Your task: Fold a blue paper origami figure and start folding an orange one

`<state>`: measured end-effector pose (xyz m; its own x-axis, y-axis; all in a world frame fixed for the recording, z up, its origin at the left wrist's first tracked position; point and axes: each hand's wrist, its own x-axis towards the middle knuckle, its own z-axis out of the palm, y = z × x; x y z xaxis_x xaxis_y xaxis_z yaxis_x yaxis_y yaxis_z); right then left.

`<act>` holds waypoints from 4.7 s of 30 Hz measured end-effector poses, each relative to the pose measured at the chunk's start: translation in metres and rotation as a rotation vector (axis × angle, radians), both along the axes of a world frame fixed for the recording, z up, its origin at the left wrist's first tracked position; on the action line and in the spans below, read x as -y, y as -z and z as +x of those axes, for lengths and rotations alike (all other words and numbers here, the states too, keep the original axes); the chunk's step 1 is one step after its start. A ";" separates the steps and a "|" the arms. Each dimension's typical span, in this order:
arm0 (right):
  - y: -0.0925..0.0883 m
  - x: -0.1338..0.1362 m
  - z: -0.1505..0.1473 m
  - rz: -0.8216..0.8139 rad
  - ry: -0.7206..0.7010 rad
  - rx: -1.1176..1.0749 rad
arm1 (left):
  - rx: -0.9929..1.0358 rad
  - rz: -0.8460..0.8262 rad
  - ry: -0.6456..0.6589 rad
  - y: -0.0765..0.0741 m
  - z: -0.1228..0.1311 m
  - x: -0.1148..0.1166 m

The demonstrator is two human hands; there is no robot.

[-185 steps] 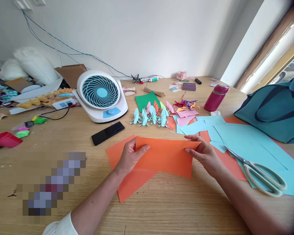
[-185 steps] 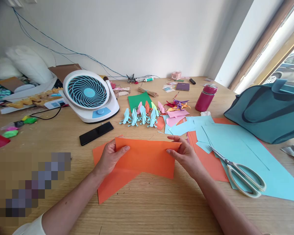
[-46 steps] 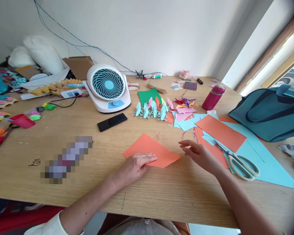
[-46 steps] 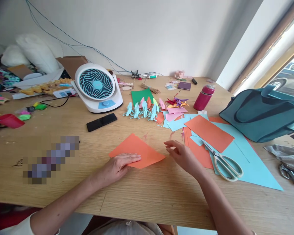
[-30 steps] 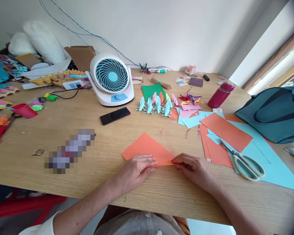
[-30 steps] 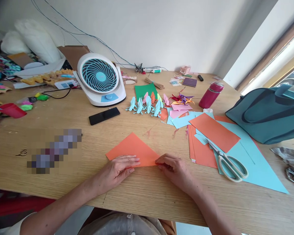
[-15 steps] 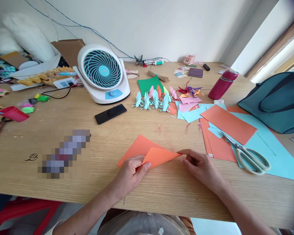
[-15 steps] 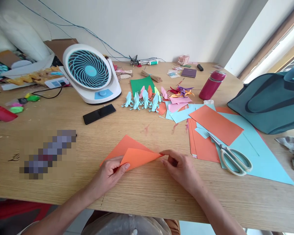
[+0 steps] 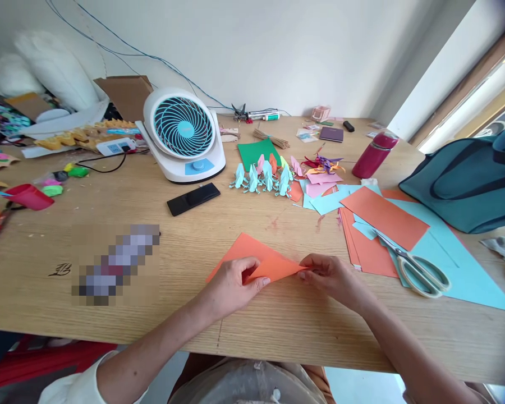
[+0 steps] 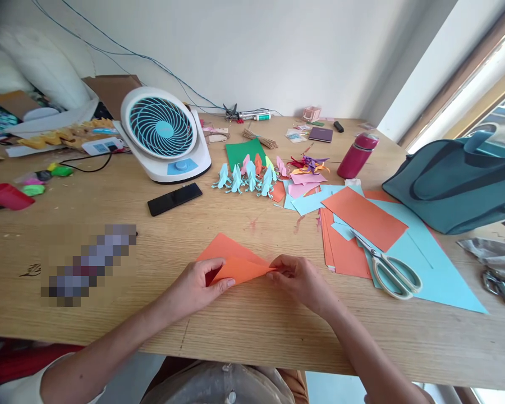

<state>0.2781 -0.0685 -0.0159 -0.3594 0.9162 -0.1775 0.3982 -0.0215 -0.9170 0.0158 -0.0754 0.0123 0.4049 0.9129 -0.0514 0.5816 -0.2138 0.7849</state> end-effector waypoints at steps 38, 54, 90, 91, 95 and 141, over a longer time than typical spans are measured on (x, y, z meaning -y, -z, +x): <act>0.010 -0.011 -0.006 0.472 0.037 0.022 | -0.113 0.049 0.499 -0.029 -0.001 -0.087; -0.006 0.005 0.004 0.744 -0.092 0.029 | -0.299 0.205 0.740 -0.037 0.016 -0.124; -0.007 -0.009 -0.010 -0.277 0.435 -0.824 | -0.118 0.324 0.130 -0.037 0.045 -0.045; -0.007 -0.009 -0.010 -0.274 0.454 -0.823 | -0.106 0.319 0.122 -0.037 0.046 -0.044; -0.010 -0.007 -0.009 -0.241 0.500 -0.804 | -0.077 0.290 0.090 -0.038 0.050 -0.043; -0.013 0.000 -0.010 -0.205 0.477 -0.922 | -0.343 -0.073 0.255 -0.081 0.044 -0.059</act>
<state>0.2678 -0.0680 -0.0028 -0.0449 0.9813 -0.1869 -0.5412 -0.1812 -0.8211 0.0595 -0.0161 0.0930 0.5656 0.7745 -0.2833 0.7471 -0.3357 0.5737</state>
